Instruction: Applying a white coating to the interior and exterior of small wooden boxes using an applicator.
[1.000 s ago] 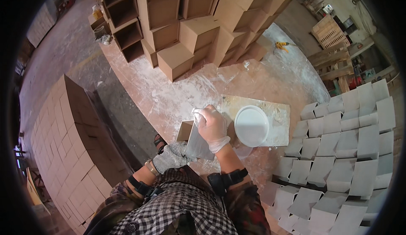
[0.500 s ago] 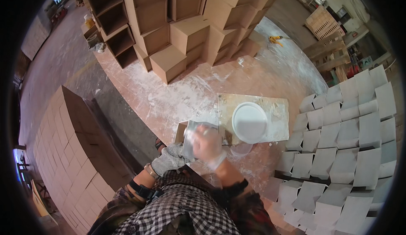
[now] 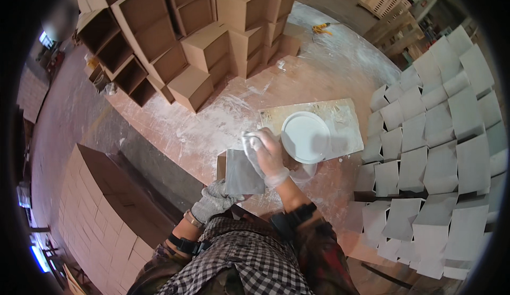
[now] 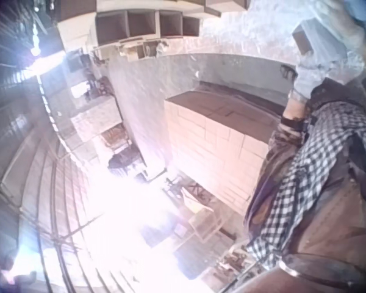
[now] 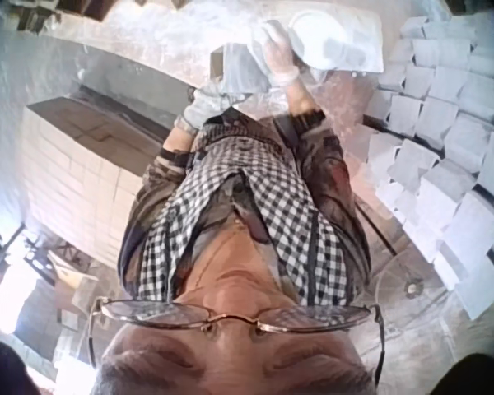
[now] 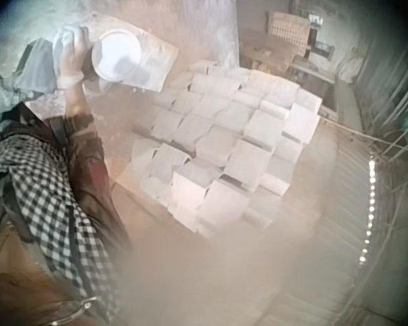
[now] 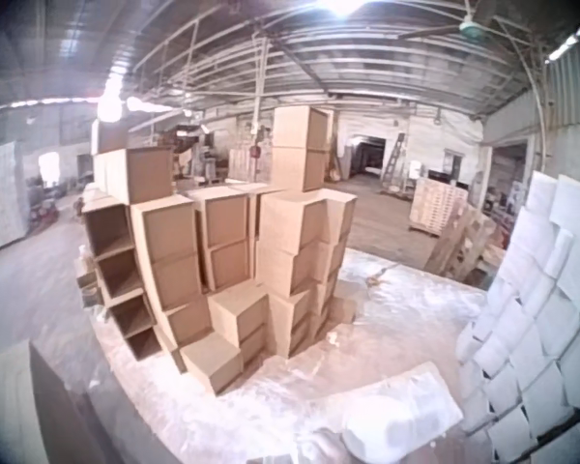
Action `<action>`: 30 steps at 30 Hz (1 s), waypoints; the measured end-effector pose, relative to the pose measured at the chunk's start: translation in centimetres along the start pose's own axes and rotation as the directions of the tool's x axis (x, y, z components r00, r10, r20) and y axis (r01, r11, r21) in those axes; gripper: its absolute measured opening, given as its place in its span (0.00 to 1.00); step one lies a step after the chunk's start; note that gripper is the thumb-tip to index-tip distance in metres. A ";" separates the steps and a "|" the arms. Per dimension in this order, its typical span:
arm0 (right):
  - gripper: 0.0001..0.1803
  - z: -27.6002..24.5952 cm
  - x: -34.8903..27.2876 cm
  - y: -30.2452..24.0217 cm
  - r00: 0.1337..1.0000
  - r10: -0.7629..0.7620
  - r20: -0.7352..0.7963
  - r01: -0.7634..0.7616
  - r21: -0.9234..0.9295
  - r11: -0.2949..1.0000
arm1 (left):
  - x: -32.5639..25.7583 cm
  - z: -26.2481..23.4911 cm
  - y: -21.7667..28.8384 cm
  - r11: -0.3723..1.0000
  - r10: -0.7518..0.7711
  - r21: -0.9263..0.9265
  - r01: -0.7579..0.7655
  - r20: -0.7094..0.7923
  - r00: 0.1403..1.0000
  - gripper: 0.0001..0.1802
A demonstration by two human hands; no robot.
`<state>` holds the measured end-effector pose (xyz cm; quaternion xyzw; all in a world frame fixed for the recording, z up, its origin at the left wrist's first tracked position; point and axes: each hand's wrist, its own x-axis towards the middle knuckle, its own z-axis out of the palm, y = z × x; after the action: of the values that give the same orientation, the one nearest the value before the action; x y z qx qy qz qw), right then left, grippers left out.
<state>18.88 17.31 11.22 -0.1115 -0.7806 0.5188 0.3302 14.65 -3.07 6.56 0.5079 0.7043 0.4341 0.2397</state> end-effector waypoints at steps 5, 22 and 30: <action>0.08 0.5 -0.8 0.2 0.989 -0.065 0.136 0.069 -0.026 0.997 | -0.2 -0.1 0.1 0.998 0.061 -0.006 -0.061 -0.027 0.998 0.13; 0.07 0.4 1.8 2.7 0.994 -0.111 -0.020 0.105 -0.184 0.977 | 0.3 -0.4 -2.4 0.998 0.035 0.038 -0.040 0.118 0.992 0.21; 0.07 2.1 -7.0 -3.0 0.959 -0.185 0.217 0.201 -0.057 0.978 | -0.7 -0.2 -1.6 0.991 0.057 0.124 -0.060 0.027 0.998 0.10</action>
<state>23.37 10.84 10.55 0.0078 -0.8380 0.4621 0.2902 13.97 -3.94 5.18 0.5472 0.7120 0.3903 0.2030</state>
